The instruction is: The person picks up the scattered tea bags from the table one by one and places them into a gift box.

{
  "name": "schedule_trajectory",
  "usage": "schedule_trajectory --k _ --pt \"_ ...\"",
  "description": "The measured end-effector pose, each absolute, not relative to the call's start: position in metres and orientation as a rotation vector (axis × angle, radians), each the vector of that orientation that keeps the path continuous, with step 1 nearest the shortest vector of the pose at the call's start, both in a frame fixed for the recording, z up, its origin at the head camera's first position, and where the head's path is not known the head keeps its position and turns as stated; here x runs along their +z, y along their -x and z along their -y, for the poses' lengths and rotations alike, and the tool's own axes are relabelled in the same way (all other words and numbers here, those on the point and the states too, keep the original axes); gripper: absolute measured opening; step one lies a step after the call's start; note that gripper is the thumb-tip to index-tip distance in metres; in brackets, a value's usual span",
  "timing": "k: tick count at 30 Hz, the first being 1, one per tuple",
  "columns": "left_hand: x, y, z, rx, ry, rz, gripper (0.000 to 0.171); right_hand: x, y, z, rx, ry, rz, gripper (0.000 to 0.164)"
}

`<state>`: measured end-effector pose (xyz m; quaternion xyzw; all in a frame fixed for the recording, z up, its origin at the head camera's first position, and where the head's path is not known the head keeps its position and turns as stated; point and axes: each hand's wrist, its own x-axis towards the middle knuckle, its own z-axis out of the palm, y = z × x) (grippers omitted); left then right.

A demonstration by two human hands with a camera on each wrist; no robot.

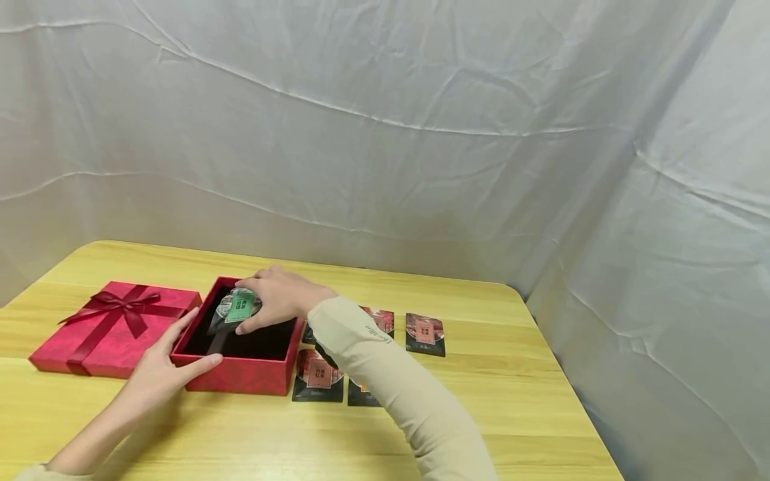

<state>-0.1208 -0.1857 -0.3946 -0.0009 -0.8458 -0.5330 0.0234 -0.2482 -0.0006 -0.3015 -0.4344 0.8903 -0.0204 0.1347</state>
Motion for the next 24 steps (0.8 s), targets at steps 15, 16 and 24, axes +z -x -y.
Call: schedule_trajectory --k 15,16,24 --pt "-0.395 0.121 0.186 -1.625 -0.017 2.642 0.096 -0.321 0.247 0.016 0.079 1.255 -2.562 0.078" --pt "-0.395 0.121 0.186 -1.626 -0.014 2.639 0.096 -0.323 0.246 0.016 0.092 1.259 -2.560 0.077" --pt "-0.395 0.121 0.186 -1.619 -0.011 2.628 0.096 -0.330 0.243 0.021 0.145 1.280 -2.559 0.074"
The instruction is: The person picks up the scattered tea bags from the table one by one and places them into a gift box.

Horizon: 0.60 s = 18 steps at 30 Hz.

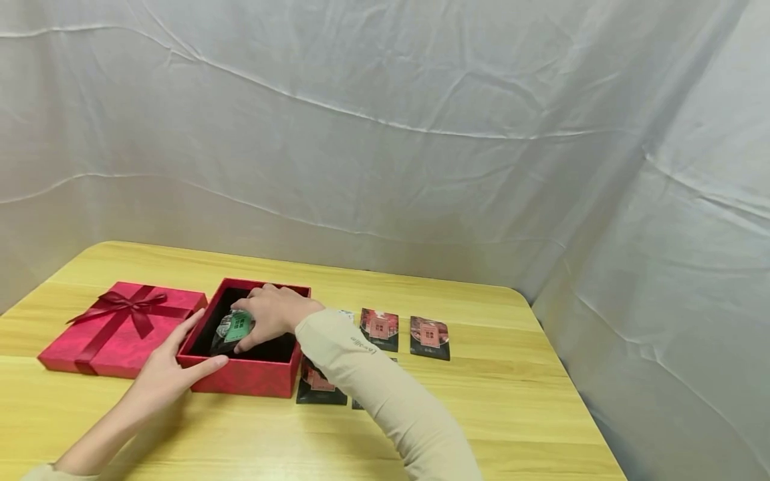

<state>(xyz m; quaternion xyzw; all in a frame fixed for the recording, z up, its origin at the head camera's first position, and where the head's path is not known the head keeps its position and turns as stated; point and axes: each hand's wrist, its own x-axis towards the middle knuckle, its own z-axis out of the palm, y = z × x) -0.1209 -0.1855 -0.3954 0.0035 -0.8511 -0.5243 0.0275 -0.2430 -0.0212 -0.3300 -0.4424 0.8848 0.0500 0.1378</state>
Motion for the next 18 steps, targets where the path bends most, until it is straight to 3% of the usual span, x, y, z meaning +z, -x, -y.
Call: schedule_trajectory --k 11,18 --pt "-0.3957 0.1208 0.1842 -1.637 -0.003 2.615 0.094 -0.3347 0.2398 0.0231 0.231 1.275 -2.570 0.070" --pt "-0.3956 0.1209 0.1850 -1.653 -0.015 2.614 0.094 -0.3321 0.2440 0.0171 0.046 1.310 -2.552 0.068"
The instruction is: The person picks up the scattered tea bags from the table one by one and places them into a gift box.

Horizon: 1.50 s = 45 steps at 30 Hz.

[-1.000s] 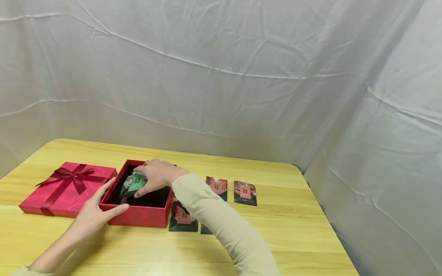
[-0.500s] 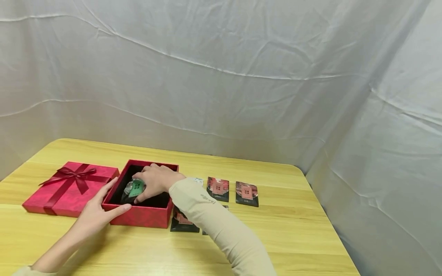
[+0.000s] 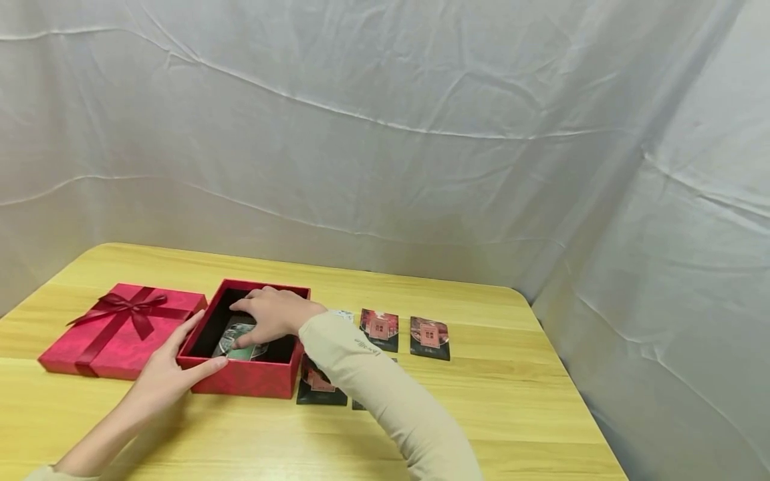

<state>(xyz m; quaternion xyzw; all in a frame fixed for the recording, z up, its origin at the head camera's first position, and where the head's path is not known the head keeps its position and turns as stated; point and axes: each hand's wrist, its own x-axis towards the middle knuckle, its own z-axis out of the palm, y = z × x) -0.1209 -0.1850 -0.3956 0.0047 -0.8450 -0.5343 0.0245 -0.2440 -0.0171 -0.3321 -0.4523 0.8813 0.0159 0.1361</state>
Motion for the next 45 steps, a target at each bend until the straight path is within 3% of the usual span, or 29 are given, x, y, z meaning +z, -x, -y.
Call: schedule_trajectory --k 12,22,45 --pt "-0.394 0.121 0.186 -1.642 -0.008 2.609 0.095 -0.311 0.239 -0.019 -0.454 1.324 -2.531 0.067" --pt "-0.394 0.121 0.184 -1.642 0.001 2.581 0.095 -0.293 0.242 -0.080 -0.770 1.204 -2.596 0.066" --pt "-0.396 0.120 0.185 -1.628 -0.017 2.630 0.095 -0.349 0.250 -0.216 -0.950 0.822 -2.720 0.072"
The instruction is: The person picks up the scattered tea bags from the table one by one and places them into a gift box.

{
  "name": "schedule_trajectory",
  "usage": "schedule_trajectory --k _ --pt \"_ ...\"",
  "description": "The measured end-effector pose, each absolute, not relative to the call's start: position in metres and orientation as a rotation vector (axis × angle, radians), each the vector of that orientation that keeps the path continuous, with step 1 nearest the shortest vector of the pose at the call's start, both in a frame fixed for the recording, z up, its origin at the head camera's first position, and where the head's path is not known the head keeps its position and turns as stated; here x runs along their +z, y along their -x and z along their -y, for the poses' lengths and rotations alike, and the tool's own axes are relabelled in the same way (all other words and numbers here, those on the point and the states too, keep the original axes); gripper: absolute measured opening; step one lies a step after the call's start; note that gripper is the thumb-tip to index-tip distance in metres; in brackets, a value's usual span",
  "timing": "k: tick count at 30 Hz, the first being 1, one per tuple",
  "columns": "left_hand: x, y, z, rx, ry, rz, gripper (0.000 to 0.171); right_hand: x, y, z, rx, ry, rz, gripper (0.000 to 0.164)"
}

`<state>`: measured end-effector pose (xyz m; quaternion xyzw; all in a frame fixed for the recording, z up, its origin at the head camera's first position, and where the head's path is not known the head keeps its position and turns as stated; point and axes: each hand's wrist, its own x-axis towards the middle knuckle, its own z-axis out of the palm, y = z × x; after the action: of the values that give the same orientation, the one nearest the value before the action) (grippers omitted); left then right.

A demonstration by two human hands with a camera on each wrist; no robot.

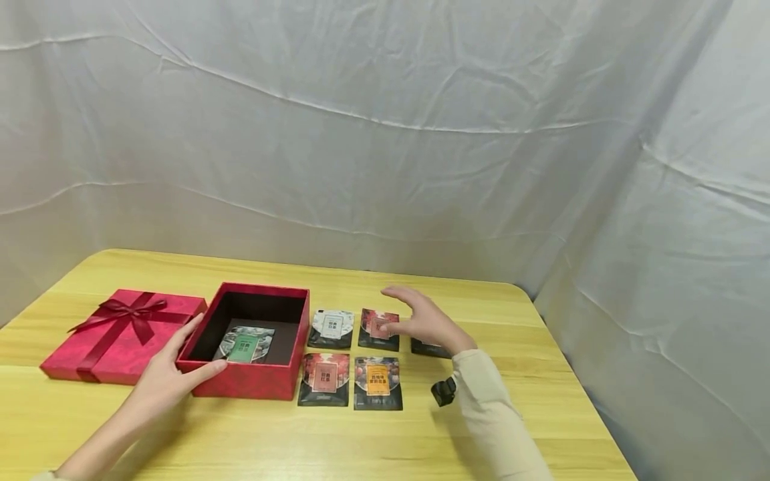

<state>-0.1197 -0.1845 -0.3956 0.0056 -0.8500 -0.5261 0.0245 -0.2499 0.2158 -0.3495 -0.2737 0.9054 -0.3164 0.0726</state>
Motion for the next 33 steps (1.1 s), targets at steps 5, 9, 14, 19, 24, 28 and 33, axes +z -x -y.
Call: schedule_trajectory --k 5,9,14,19,24,28,33 --pt "-0.396 0.120 0.185 -1.624 -0.015 2.628 0.095 -0.366 0.256 -0.240 -0.943 0.731 -2.700 0.074" --pt "-0.396 0.119 0.185 -1.631 -0.022 2.630 0.095 -0.380 0.263 -0.260 -0.980 0.663 -2.646 0.075" --pt "-0.396 0.119 0.184 -1.637 -0.023 2.624 0.096 -0.394 0.269 -0.283 -0.901 0.598 -2.682 0.079" --pt "-0.396 0.119 0.184 -1.634 -0.021 2.612 0.095 -0.400 0.272 -0.299 -0.861 0.515 -2.696 0.082" --pt "-0.396 0.119 0.184 -1.630 -0.022 2.612 0.095 -0.405 0.271 -0.307 -0.859 0.450 -2.662 0.089" --pt "-0.396 0.119 0.184 -1.630 -0.018 2.612 0.094 -0.409 0.272 -0.311 -0.896 0.448 -2.625 0.095" --pt "-0.396 0.120 0.184 -1.638 -0.005 2.602 0.094 -0.412 0.274 -0.312 -0.900 0.493 -2.601 0.097"
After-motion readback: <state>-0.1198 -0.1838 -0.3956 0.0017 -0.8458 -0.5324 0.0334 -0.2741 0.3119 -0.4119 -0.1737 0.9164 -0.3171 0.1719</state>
